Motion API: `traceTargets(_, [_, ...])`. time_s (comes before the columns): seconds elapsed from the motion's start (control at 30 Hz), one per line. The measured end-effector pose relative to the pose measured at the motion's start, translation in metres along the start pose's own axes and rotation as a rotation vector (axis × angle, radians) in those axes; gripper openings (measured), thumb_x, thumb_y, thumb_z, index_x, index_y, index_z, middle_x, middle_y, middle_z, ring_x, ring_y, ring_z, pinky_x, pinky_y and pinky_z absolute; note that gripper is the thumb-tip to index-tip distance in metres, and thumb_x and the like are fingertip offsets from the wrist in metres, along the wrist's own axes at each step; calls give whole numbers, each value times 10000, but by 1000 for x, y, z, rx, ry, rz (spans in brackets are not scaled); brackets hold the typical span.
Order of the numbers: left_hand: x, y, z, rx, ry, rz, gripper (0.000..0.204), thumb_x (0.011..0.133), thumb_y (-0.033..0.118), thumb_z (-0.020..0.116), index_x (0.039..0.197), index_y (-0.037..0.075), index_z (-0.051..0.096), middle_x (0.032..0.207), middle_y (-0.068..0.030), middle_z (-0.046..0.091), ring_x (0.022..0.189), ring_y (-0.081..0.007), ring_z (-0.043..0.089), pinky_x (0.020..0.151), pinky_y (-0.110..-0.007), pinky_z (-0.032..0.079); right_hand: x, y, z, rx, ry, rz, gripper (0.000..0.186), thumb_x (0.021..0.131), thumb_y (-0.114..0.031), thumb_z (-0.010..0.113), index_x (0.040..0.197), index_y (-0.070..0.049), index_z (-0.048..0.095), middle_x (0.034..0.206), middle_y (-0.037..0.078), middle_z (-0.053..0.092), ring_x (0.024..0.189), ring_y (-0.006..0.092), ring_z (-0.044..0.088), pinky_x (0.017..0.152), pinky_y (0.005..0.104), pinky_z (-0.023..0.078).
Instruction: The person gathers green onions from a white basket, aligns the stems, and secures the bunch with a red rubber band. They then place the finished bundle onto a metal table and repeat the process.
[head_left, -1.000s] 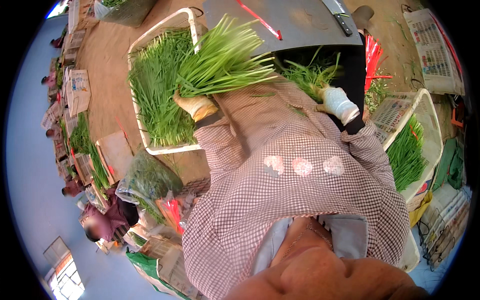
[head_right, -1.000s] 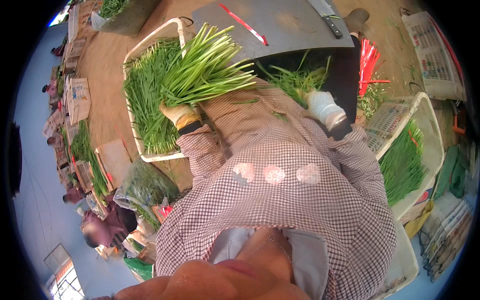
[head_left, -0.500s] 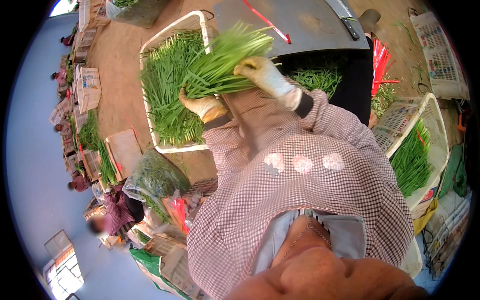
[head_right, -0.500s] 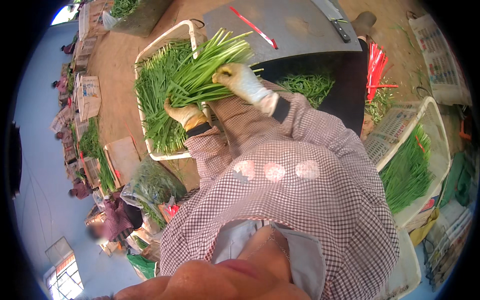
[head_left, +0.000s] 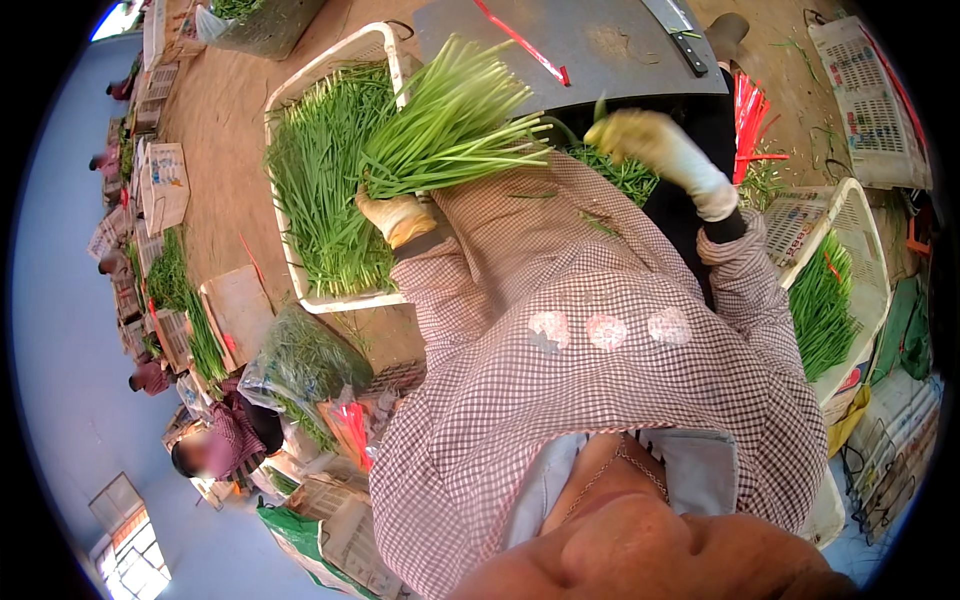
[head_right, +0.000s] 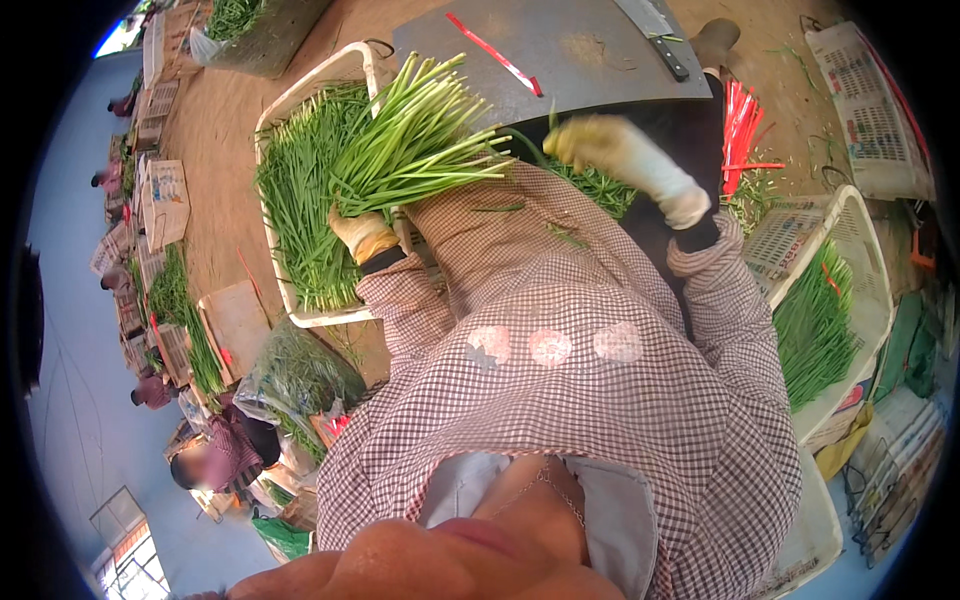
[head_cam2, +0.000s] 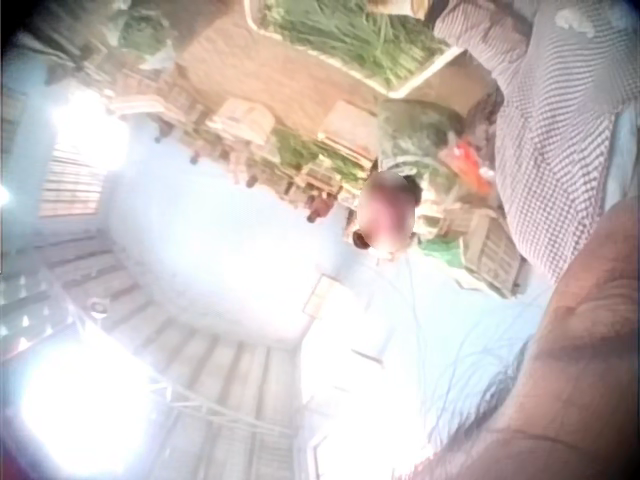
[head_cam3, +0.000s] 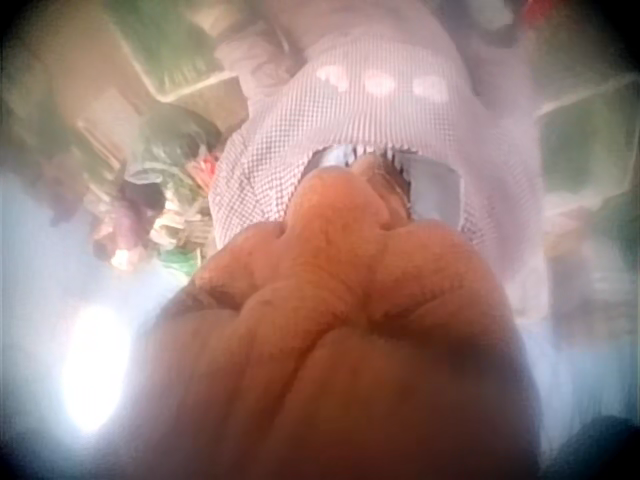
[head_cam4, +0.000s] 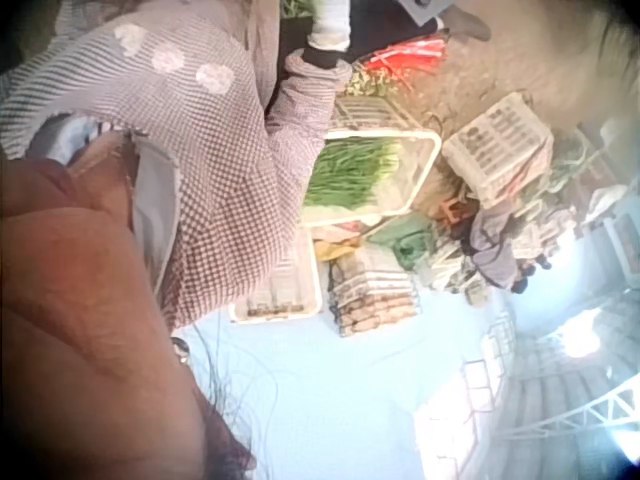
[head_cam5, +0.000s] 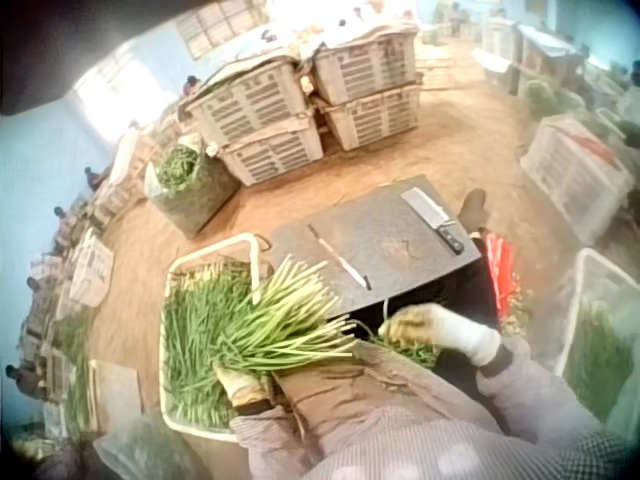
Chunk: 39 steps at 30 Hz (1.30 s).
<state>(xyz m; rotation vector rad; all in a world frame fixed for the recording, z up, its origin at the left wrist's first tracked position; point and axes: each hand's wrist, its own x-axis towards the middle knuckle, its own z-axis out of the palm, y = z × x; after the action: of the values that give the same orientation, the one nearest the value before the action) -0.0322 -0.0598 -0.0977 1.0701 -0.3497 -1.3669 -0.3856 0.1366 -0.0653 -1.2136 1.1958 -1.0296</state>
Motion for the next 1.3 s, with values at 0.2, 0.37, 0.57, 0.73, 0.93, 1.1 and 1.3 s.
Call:
traceTargets(0.2, [-4, -7, -1, 378, -18, 105, 464, 980, 331, 435, 1304, 9, 519, 1342, -192, 552, 1213, -324, 548, 1064, -481, 433, 35, 10, 21, -74, 213, 36, 645, 887, -458, 679, 1340, -13, 563, 1312, 197, 605, 1159, 279, 616, 1004, 349, 465])
traceTargets(0.37, [3, -3, 5, 235, -67, 26, 495, 964, 358, 453, 1297, -1, 527, 1346, -195, 557, 1221, -326, 544, 1067, -469, 425, 69, 3, 66, 140, 112, 55, 454, 929, -330, 669, 1230, 6, 621, 1014, 69, 672, 927, 154, 607, 877, 272, 474])
traceTargets(0.57, [46, -8, -35, 57, -22, -43, 430, 965, 333, 486, 1289, 54, 535, 1340, -158, 573, 1214, -280, 554, 1052, -421, 437, 44, 29, 50, 514, 583, -17, 274, 983, -270, 614, 1021, -14, 706, 683, -53, 502, 599, 31, 394, 556, 192, 335])
traceTargets(0.73, [18, -14, -17, 251, -95, 92, 416, 976, 324, 486, 1285, 48, 523, 1349, -174, 562, 1212, -300, 555, 1042, -457, 460, 54, 8, 52, -530, 636, -483, 260, 880, -282, 717, 1083, -121, 733, 1001, 32, 691, 918, 196, 625, 849, 322, 505])
traceTargets(0.93, [-4, 0, 22, 4, 54, -58, 417, 941, 313, 476, 1237, 32, 560, 1329, -184, 568, 1216, -329, 539, 1034, -480, 451, 84, 1, 82, 70, 478, -353, 325, 845, -300, 748, 1111, -114, 725, 1427, 75, 522, 1312, 246, 480, 1125, 410, 364])
traceTargets(1.1, [22, -3, -5, -9, -2, -56, 424, 957, 324, 465, 1249, 33, 566, 1310, -178, 588, 1192, -333, 562, 1025, -467, 459, 50, -11, 58, 374, 557, -364, 210, 916, -257, 676, 1015, -80, 731, 1300, 71, 621, 1153, 178, 606, 1074, 365, 450])
traceTargets(1.3, [7, -6, 0, 89, -115, 9, 465, 963, 364, 433, 1281, 46, 551, 1347, -172, 569, 1233, -335, 534, 1053, -497, 421, -20, 51, 16, -362, 373, 288, 245, 908, -250, 693, 1005, -27, 727, 1044, 86, 728, 977, 195, 691, 843, 295, 538])
